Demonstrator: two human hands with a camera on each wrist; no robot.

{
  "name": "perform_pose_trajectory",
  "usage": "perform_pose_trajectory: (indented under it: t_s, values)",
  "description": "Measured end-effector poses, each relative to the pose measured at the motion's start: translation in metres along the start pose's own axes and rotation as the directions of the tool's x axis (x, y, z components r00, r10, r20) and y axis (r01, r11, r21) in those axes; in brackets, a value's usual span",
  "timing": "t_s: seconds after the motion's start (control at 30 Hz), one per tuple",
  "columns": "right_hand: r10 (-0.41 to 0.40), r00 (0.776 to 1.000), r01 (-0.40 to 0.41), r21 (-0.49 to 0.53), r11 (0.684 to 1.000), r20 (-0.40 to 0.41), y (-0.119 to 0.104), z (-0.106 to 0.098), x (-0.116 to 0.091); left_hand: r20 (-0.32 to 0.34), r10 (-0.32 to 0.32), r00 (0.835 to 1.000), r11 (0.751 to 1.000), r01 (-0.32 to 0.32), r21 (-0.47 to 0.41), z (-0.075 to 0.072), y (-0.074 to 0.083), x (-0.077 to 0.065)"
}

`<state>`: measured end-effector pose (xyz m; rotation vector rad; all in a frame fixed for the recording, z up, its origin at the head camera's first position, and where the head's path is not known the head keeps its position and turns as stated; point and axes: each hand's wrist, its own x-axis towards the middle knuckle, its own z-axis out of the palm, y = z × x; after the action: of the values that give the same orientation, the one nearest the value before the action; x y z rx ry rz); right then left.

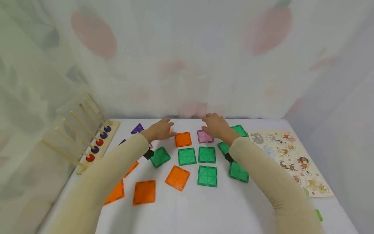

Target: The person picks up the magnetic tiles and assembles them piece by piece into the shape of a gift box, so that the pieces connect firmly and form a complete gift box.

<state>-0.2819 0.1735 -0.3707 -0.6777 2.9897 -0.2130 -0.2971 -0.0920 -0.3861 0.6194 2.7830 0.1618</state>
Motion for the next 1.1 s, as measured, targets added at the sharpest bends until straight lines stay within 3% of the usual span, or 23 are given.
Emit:
perform_pose_trajectory:
  t_s: [0.2,0.4,0.6,0.7,0.87,1.1]
  values:
    - [-0.105,0.994,0.106,0.052,0.993,-0.030,-0.018,-0.002,-0.045,0.039,0.165,0.986,0.986,-0.163,-0.040,0.033,0.014,-0.034]
    - [-0.235,0.971,0.235,0.011,0.972,0.037,-0.037,0.022,-0.095,0.070,0.349,0.935,0.937,-0.350,0.012,0.069,0.026,-0.086]
    - [-0.379,0.924,0.382,-0.079,0.921,0.050,-0.046,0.057,-0.125,0.084,0.438,0.895,0.891,-0.445,0.091,0.086,0.022,-0.126]
    - [-0.387,0.919,0.395,-0.137,0.909,0.081,-0.046,0.071,-0.133,0.078,0.455,0.887,0.878,-0.461,0.126,0.091,0.017,-0.131]
    - [-0.385,0.919,0.393,-0.231,0.890,0.079,-0.044,0.089,-0.137,0.095,0.429,0.898,0.892,-0.438,0.113,0.100,0.010,-0.131]
    - [-0.335,0.937,0.351,-0.278,0.894,0.103,-0.041,0.104,-0.144,0.023,0.424,0.905,0.884,-0.420,0.204,0.108,0.015,-0.129]
